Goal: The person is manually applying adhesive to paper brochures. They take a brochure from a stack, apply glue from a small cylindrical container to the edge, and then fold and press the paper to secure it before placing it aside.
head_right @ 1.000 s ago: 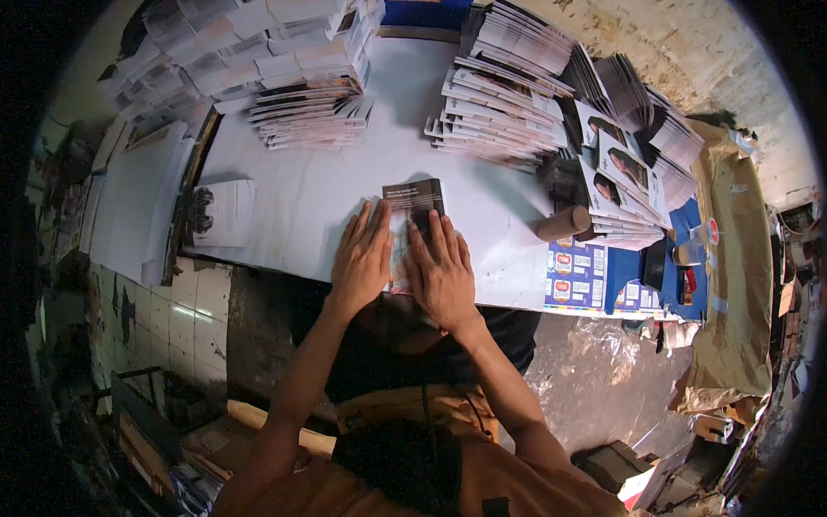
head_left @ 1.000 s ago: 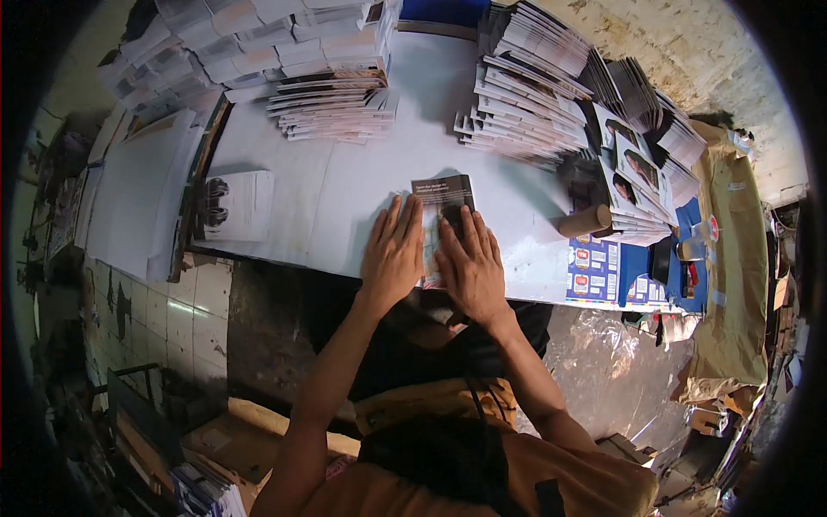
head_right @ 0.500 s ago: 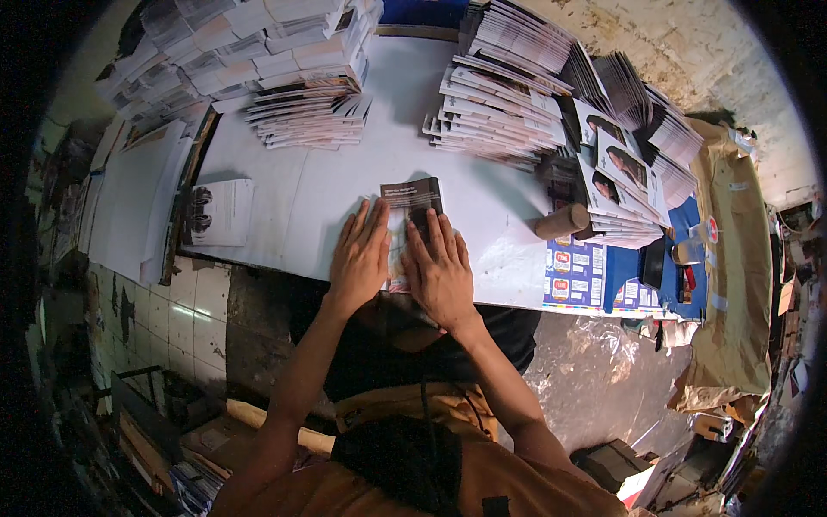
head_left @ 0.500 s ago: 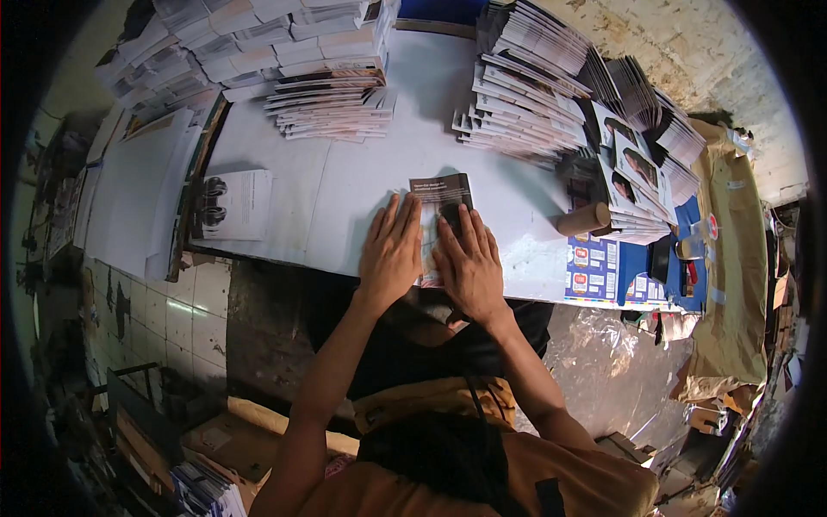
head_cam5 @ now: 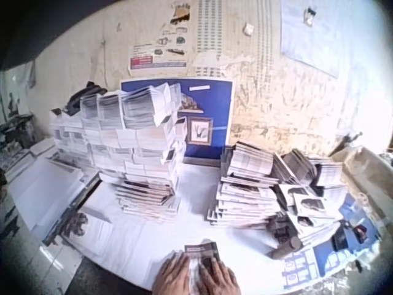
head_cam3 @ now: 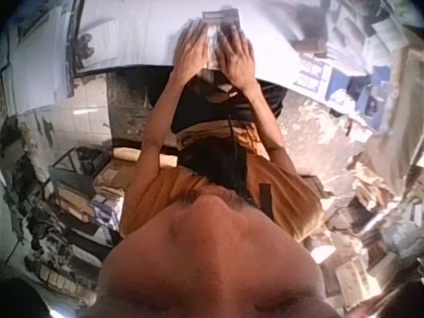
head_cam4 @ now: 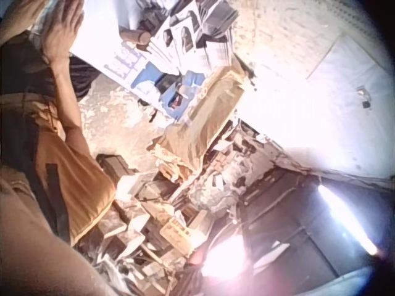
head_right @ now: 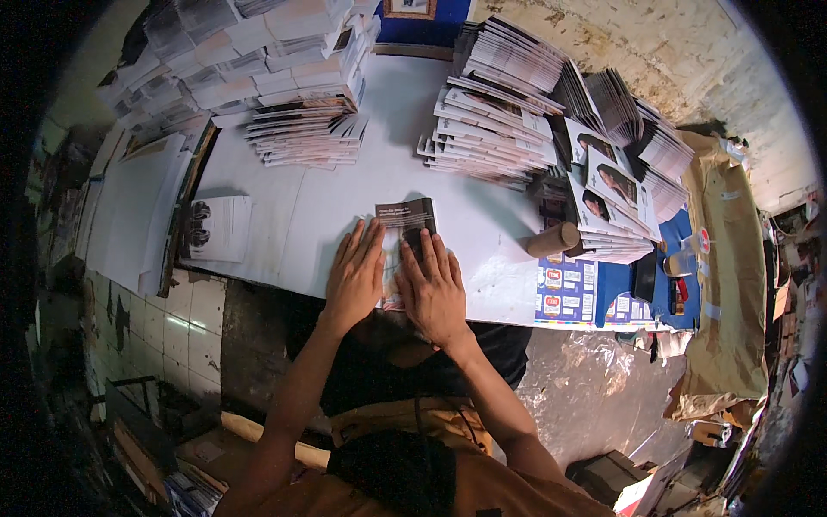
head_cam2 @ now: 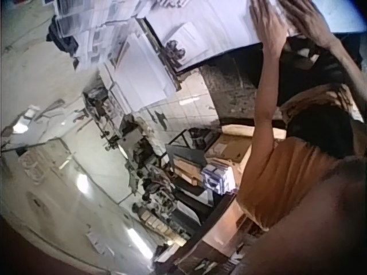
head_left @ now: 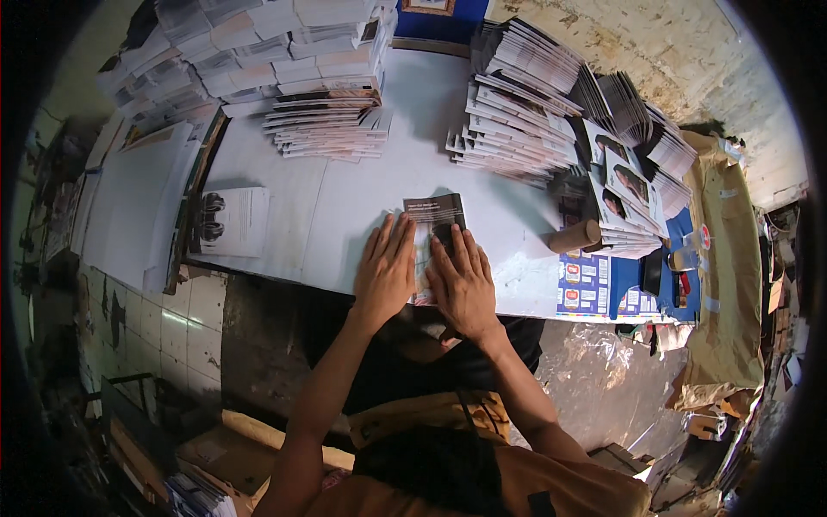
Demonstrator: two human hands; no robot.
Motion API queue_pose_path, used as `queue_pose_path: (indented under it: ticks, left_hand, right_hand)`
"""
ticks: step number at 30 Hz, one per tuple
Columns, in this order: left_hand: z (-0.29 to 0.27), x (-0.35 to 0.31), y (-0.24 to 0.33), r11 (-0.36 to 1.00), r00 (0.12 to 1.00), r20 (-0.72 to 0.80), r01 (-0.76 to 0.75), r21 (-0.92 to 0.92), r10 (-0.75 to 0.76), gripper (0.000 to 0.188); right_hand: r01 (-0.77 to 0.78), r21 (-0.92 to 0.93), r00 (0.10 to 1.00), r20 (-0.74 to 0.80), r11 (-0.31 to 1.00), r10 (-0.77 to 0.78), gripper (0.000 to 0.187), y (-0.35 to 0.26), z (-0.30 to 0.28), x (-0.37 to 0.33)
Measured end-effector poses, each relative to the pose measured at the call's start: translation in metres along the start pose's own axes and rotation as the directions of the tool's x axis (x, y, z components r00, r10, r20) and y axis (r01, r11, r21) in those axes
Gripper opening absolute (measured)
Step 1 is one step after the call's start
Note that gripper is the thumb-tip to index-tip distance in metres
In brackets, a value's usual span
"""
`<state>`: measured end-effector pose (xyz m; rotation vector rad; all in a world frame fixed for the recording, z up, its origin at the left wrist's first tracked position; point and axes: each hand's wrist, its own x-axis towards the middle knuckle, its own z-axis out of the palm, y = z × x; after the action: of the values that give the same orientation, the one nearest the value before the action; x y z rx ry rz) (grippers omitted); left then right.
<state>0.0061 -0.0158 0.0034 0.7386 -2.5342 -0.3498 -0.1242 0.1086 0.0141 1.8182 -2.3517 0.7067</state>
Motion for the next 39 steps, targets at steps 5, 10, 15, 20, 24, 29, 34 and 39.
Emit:
queue_pose_path:
  ticks: [5,10,15,20,24,29,34,39]
  left_hand:
    - [0.0001,0.002,0.0,1.0,1.0,-0.002,-0.002,-0.006,0.002,0.05]
    - [-0.0017,0.0012,-0.0009,0.999,1.0,0.019,0.016,-0.044,-0.016,0.047]
    - [-0.003,0.0023,0.0022,0.999,1.0,0.009,0.011,-0.032,-0.011,0.043]
    - [-0.0017,0.0004,0.0011,0.999,1.0,0.006,0.012,-0.03,-0.012,0.043]
    - [-0.0017,0.001,0.0016,0.999,1.0,0.004,0.004,-0.032,-0.004,0.043]
    - [-0.0027,0.0016,0.002,0.999,1.0,0.012,0.01,-0.038,-0.009,0.043]
    - [-0.0038,0.0015,0.0022,0.999,1.0,0.013,0.013,-0.042,-0.012,0.043]
    - [-0.0023,0.001,0.0018,1.0,1.0,0.019,0.014,-0.027,-0.014,0.043]
  right_hand:
    - [0.0,-0.007,1.0,-0.003,1.0,0.0,0.05,0.0006,-0.0007,0.0008]
    - [0.014,0.016,1.0,-0.004,1.0,-0.014,0.049,0.0,-0.0006,0.0033]
    - [0.007,0.0,1.0,-0.002,1.0,-0.007,0.049,0.0012,-0.0005,0.0023]
    - [0.007,0.007,1.0,0.007,1.0,-0.007,0.05,0.001,0.0003,0.0016]
    - [0.004,0.005,1.0,0.019,1.0,-0.004,0.05,0.0014,-0.0004,0.0013]
    - [0.003,0.004,1.0,0.018,1.0,-0.003,0.049,0.002,0.0007,0.0012]
    - [0.004,0.0,1.0,0.027,1.0,-0.004,0.05,0.0013,0.0002,0.0019]
    - [-0.002,0.002,1.0,0.022,1.0,0.002,0.049,0.0018,0.0012,0.0013]
